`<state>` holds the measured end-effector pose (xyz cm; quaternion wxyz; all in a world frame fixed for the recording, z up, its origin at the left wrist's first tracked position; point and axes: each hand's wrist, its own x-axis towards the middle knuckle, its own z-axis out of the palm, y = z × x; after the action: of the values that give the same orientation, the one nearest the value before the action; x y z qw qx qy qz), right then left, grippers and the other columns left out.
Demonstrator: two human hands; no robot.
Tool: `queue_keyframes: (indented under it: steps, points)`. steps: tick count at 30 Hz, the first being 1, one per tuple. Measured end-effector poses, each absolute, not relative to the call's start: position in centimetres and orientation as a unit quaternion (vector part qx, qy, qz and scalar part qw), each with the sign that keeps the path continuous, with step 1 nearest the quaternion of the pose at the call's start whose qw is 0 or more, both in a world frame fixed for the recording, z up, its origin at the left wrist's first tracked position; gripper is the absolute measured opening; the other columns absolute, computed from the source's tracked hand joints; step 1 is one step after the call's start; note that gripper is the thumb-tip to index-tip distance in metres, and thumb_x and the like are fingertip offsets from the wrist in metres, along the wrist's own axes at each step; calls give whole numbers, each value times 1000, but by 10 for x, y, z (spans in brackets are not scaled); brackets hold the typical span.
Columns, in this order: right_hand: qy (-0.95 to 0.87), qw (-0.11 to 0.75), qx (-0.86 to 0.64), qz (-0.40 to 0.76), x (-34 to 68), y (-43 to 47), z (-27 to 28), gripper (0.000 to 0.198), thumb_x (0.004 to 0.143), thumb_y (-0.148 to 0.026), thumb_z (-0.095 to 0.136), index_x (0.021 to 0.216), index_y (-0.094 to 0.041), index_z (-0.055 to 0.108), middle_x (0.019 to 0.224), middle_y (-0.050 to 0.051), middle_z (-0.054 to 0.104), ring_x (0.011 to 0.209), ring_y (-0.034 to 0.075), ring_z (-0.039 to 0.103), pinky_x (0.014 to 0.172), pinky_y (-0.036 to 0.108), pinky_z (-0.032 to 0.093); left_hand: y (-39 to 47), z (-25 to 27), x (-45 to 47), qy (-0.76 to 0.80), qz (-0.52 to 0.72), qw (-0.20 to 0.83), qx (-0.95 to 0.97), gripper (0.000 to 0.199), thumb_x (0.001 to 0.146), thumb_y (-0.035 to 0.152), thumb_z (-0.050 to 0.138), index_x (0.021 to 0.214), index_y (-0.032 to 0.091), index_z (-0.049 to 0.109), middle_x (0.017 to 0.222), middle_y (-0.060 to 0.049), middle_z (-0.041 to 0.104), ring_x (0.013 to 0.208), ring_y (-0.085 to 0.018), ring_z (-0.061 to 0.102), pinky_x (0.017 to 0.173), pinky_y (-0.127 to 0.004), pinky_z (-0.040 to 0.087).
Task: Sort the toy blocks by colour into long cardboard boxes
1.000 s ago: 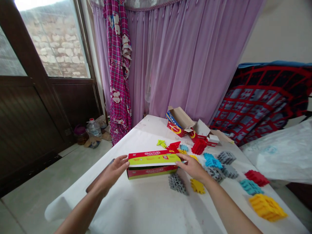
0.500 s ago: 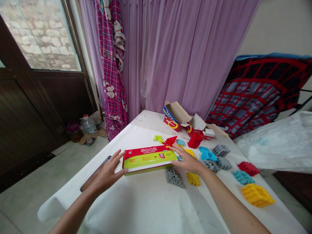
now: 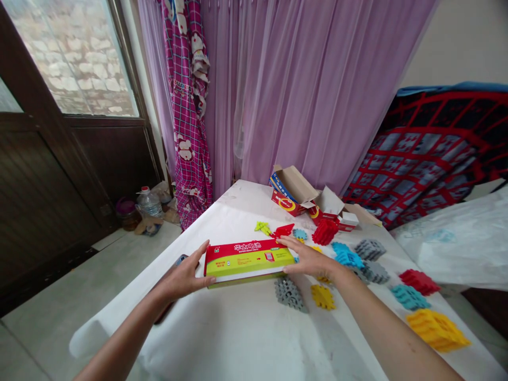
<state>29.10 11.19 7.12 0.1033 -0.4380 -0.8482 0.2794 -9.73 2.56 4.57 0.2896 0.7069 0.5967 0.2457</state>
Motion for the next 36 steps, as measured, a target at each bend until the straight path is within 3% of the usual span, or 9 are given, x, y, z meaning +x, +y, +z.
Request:
queue_keyframes:
  steps: [6, 12, 15, 29, 36]
  points:
    - [-839, 135, -453, 269, 288, 112, 67, 84, 71, -37, 74, 147, -19, 45, 157, 14, 35, 145, 32, 31, 119, 51, 24, 25, 42, -94, 605, 270, 291, 691, 104, 74, 53, 68, 157, 15, 17, 157, -18, 36, 136, -33, 47, 111, -46, 39]
    - [-830, 147, -464, 273, 285, 108, 68, 81, 71, -36, 73, 146, -20, 47, 156, 13, 37, 145, 31, 32, 119, 49, 26, 25, 33, -95, 595, 254, 106, 755, 88, 77, 48, 66, 152, 21, 31, 159, -15, 35, 145, -34, 34, 116, -50, 31]
    - [-832, 149, -465, 262, 285, 108, 68, 79, 72, -34, 72, 145, -18, 48, 154, 14, 40, 143, 30, 34, 119, 48, 26, 27, 31, -94, 584, 225, 68, 777, 81, 79, 45, 63, 151, 22, 33, 158, -16, 36, 144, -34, 35, 115, -52, 31]
    - [-830, 184, -455, 264, 291, 116, 59, 66, 78, -47, 68, 138, -23, 57, 146, 11, 51, 136, 31, 44, 116, 50, 31, 47, 61, -97, 584, 180, 126, 781, 68, 83, 48, 56, 146, 27, 42, 145, -10, 56, 129, -31, 54, 116, -52, 24]
    - [-827, 156, -471, 265, 288, 107, 56, 62, 84, -44, 62, 142, -26, 54, 153, 11, 41, 140, 31, 39, 118, 50, 27, 43, 62, -96, 574, 154, 118, 795, 54, 92, 46, 44, 145, 33, 45, 151, -10, 49, 137, -29, 46, 116, -58, 22]
